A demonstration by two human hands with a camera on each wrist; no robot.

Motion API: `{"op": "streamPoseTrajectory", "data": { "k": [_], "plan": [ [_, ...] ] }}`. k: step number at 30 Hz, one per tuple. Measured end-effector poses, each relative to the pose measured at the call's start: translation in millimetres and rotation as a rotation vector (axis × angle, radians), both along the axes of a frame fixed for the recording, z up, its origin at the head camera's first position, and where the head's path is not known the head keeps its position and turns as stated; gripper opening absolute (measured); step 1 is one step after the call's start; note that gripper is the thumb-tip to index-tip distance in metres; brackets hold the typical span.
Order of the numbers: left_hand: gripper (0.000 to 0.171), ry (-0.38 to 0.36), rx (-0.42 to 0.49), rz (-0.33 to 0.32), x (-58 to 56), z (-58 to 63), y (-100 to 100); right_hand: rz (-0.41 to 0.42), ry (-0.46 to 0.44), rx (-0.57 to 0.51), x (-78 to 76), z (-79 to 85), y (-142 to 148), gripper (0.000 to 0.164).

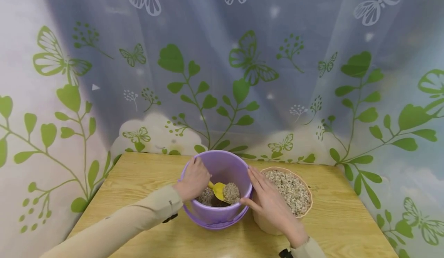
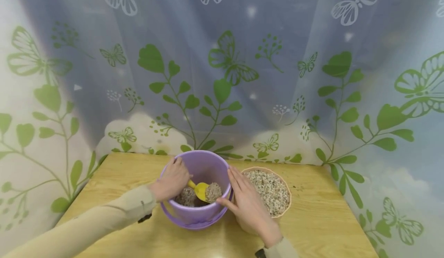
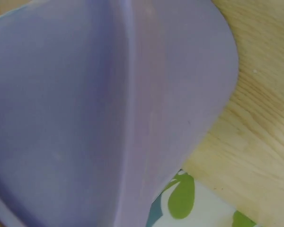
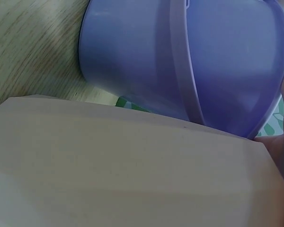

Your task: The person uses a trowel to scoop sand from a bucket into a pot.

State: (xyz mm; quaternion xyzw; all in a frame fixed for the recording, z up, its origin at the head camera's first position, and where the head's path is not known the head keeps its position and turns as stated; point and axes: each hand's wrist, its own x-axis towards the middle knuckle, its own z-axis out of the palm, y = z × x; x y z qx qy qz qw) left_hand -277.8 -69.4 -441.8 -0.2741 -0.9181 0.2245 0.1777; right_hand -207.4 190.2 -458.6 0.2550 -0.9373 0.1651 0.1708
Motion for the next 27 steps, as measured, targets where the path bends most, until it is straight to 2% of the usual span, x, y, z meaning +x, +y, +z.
{"op": "streamPoseTrajectory", "data": {
  "k": [2,5,8,10,15,19,23,27],
  "plan": [
    [0.042,-0.031,0.04,0.015,3.5,4.8,-1,0.0,0.003,-0.002,0.4,-0.2,0,0.09],
    [0.041,-0.101,0.098,0.038,9.2,14.9,-2,0.003,0.013,-0.003,0.4,-0.5,-1,0.09],
    [0.04,-0.123,0.168,0.042,12.6,21.9,-5,0.001,0.01,0.001,0.2,-1.0,-1,0.09],
    [0.04,-0.102,0.206,0.032,14.2,24.5,-8,-0.003,0.001,0.006,0.1,-1.6,0,0.09],
    [0.043,0.032,0.319,-0.032,18.6,22.8,-20,-0.008,-0.002,0.008,0.5,-2.1,0,0.09],
    [0.047,0.115,0.391,-0.027,21.9,23.4,-29,-0.005,-0.001,-0.002,0.5,-1.9,0,0.09],
    [0.045,0.102,0.443,0.015,26.7,31.3,-35,-0.003,-0.004,-0.009,0.5,-1.1,-1,0.09],
    [0.041,0.064,0.491,0.02,33.9,40.1,-43,-0.007,0.0,-0.007,0.6,-1.0,-1,0.09]
  ]
}}
